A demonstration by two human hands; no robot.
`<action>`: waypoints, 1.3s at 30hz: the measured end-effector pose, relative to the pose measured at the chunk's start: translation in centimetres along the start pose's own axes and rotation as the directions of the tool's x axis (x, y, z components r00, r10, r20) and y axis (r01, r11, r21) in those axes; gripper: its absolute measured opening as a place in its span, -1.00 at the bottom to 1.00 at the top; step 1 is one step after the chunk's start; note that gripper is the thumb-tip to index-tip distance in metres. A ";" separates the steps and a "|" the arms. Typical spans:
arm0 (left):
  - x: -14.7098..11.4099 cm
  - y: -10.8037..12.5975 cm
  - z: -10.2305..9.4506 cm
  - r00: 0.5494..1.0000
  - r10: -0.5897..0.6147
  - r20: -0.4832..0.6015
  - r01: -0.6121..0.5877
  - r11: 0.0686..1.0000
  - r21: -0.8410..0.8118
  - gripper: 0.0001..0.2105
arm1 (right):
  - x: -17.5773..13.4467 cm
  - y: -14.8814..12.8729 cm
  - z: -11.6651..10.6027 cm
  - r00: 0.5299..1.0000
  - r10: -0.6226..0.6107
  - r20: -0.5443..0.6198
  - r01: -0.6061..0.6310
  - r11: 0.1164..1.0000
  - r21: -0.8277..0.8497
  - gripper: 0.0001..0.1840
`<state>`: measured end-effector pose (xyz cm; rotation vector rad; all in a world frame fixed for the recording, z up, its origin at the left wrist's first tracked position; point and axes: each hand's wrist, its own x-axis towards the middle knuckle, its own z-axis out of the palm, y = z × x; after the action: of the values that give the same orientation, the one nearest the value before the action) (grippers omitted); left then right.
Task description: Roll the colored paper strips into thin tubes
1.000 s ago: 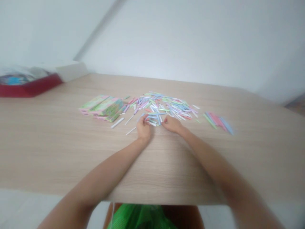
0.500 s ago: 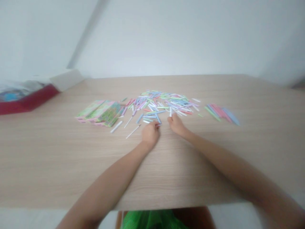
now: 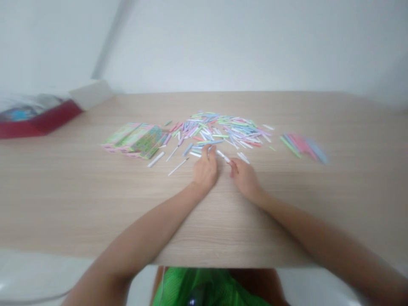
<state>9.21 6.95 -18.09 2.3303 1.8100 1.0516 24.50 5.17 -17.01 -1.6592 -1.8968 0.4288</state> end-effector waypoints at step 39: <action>2.0 -1.4 -1.6 0.547 -0.768 0.335 0.409 -0.104 -0.906 -0.80 | 0.4 -1.2 0.4 0.951 -0.241 0.195 0.281 0.936 -0.214 -0.67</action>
<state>7.40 8.50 -16.44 0.4115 1.2424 1.6179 23.28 5.45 -16.53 -1.5228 -2.3368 0.2420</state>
